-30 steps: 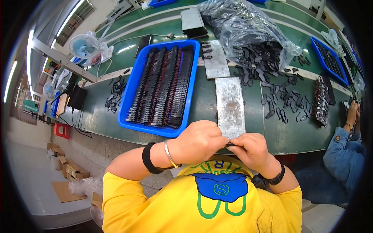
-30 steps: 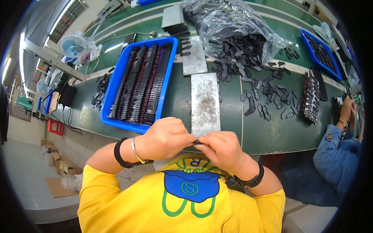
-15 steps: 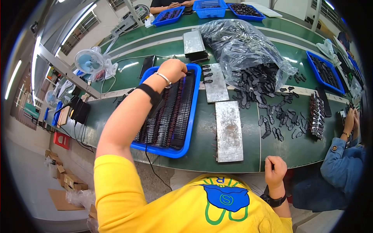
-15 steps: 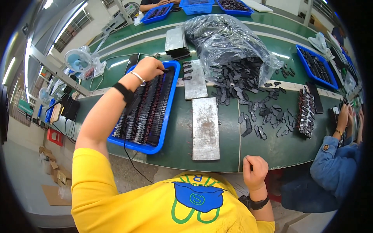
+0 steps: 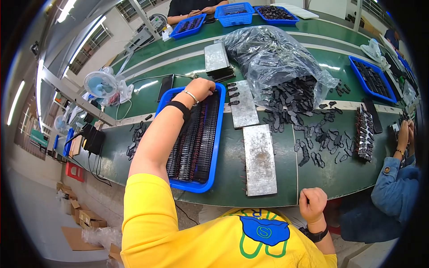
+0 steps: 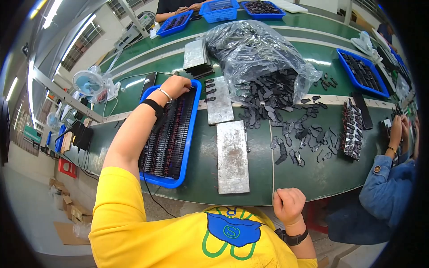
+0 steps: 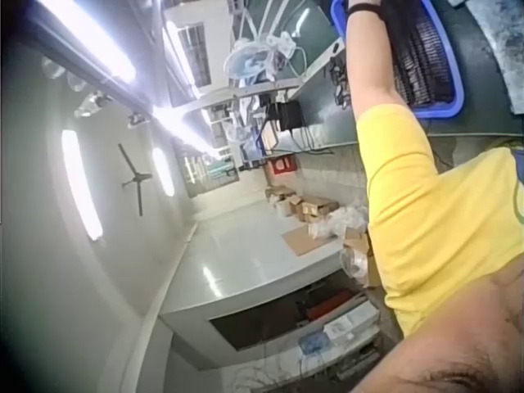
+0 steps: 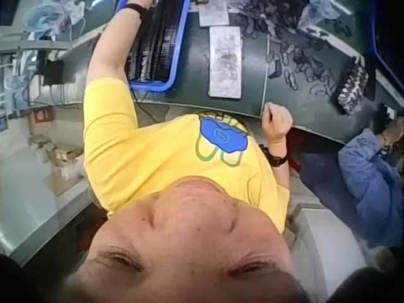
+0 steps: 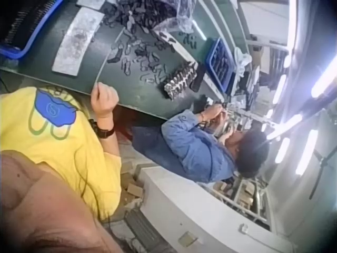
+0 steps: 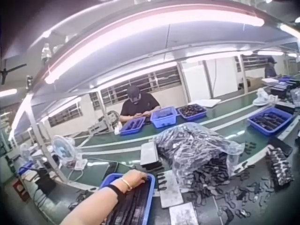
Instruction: The person is manually assembling small black components into a metal fixture and then organizing them into blue plastic trays.
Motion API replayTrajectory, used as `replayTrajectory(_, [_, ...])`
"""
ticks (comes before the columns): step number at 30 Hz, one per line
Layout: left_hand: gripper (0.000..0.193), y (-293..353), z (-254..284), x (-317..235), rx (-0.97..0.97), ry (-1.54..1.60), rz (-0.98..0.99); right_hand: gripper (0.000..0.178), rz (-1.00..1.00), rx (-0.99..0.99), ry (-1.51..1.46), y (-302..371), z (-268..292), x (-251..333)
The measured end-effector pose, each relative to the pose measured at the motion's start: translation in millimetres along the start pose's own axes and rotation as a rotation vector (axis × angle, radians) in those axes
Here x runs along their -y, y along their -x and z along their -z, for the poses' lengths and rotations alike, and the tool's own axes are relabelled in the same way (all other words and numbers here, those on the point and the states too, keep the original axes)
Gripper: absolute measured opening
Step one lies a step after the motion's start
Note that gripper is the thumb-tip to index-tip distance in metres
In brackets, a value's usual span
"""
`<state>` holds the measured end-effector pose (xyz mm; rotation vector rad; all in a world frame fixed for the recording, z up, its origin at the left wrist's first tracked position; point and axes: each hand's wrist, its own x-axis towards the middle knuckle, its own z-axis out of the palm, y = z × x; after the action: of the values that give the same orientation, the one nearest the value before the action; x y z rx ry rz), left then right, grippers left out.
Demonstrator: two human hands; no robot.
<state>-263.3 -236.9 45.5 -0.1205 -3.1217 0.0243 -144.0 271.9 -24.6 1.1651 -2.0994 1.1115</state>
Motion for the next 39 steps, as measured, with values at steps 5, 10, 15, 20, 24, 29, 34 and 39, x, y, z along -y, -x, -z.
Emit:
replayTrajectory(5, [0.013,1,2,-10,0.032,-0.061,0.039,0.018,-0.002,0.005,0.006,3,1,0])
replayTrajectory(10, [0.013,13,12,-9,0.020,-0.077,0.046,0.019,0.008,-0.001,-0.001,6,2,1])
replayTrajectory(15, [0.021,41,64,-59,0.067,0.243,0.079,0.019,0.009,0.020,0.024,0,2,-1])
replayTrajectory(20, [0.059,151,96,-204,0.433,0.943,-0.068,0.034,-0.165,0.248,-0.150,-23,5,9])
replayTrajectory(24, [0.072,205,54,-241,0.463,1.389,0.060,0.055,-0.016,0.409,-0.082,-37,-7,31])
replayTrajectory(29, [0.071,203,20,-258,0.398,1.812,0.217,0.071,-0.027,0.504,-0.099,-31,-20,40])
replayTrajectory(34, [0.075,205,29,-263,0.374,1.813,0.494,0.075,-0.049,0.433,-0.201,-30,-19,49])
replayTrajectory(39, [0.064,205,27,-257,0.330,1.799,0.693,0.077,0.071,0.402,-0.362,-41,-23,57])
